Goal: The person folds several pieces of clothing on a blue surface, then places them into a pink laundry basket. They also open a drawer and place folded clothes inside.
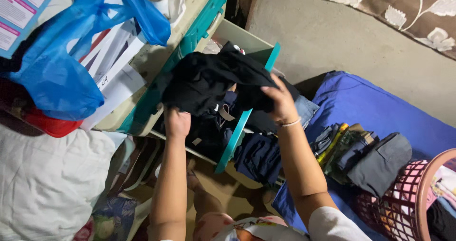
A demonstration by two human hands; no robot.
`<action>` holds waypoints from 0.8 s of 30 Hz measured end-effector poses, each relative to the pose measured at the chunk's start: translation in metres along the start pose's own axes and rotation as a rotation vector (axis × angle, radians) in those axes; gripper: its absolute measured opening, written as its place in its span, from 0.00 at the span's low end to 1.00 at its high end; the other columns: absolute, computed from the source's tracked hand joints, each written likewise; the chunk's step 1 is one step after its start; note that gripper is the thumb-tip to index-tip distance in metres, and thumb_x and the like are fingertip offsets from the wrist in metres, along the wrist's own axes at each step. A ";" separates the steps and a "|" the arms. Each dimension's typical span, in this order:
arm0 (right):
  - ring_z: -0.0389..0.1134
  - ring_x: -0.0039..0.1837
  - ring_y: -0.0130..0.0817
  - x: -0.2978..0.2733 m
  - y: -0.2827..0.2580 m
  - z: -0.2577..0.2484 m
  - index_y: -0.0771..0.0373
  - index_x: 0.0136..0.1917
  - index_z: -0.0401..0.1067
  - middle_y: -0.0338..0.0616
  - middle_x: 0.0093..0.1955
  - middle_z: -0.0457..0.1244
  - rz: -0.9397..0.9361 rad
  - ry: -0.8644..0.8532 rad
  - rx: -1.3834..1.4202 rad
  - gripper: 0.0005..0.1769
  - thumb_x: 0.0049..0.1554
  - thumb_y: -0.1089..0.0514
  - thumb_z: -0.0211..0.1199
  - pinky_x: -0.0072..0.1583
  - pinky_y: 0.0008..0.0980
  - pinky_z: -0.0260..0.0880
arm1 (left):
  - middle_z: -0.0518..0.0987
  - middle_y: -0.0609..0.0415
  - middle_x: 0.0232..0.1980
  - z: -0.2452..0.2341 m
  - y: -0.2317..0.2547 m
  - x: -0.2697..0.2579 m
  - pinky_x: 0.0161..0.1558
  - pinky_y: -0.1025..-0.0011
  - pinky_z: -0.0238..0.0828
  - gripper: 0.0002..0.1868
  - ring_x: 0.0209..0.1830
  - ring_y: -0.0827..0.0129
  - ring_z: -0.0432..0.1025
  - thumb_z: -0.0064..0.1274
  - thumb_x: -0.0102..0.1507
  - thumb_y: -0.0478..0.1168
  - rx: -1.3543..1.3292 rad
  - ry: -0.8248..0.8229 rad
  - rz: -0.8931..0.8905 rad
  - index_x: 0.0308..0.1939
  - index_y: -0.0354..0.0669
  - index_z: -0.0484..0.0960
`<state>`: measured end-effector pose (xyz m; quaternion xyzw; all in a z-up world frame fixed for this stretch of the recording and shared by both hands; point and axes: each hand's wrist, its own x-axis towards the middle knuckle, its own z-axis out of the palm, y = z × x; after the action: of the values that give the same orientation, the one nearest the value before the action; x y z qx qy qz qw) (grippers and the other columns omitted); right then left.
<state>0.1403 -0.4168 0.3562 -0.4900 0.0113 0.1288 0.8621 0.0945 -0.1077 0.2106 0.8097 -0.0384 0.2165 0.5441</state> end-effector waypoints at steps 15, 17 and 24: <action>0.70 0.56 0.36 -0.041 0.188 0.054 0.66 0.66 0.67 0.44 0.56 0.68 0.052 0.319 -0.022 0.30 0.50 0.69 0.66 0.57 0.35 0.72 | 0.80 0.42 0.63 -0.051 0.050 -0.047 0.63 0.58 0.70 0.16 0.63 0.47 0.75 0.59 0.64 0.38 -0.249 -0.424 0.069 0.55 0.38 0.82; 0.70 0.56 0.35 -0.047 0.178 0.044 0.66 0.65 0.68 0.43 0.56 0.69 0.046 0.343 -0.061 0.29 0.50 0.69 0.66 0.58 0.34 0.72 | 0.80 0.46 0.61 -0.055 0.040 -0.048 0.58 0.61 0.73 0.13 0.60 0.52 0.76 0.56 0.65 0.37 -0.225 -0.333 -0.051 0.53 0.40 0.81; 0.72 0.50 0.39 -0.038 0.077 -0.045 0.66 0.60 0.72 0.44 0.51 0.70 -0.066 0.533 -0.122 0.22 0.50 0.67 0.67 0.53 0.39 0.74 | 0.81 0.46 0.57 -0.019 -0.005 -0.068 0.59 0.59 0.72 0.10 0.59 0.54 0.75 0.55 0.66 0.36 0.064 -0.174 -0.049 0.51 0.39 0.82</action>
<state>0.0902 -0.4252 0.2736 -0.5576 0.2140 -0.0323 0.8014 0.0285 -0.1000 0.1855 0.8431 -0.0587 0.1329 0.5177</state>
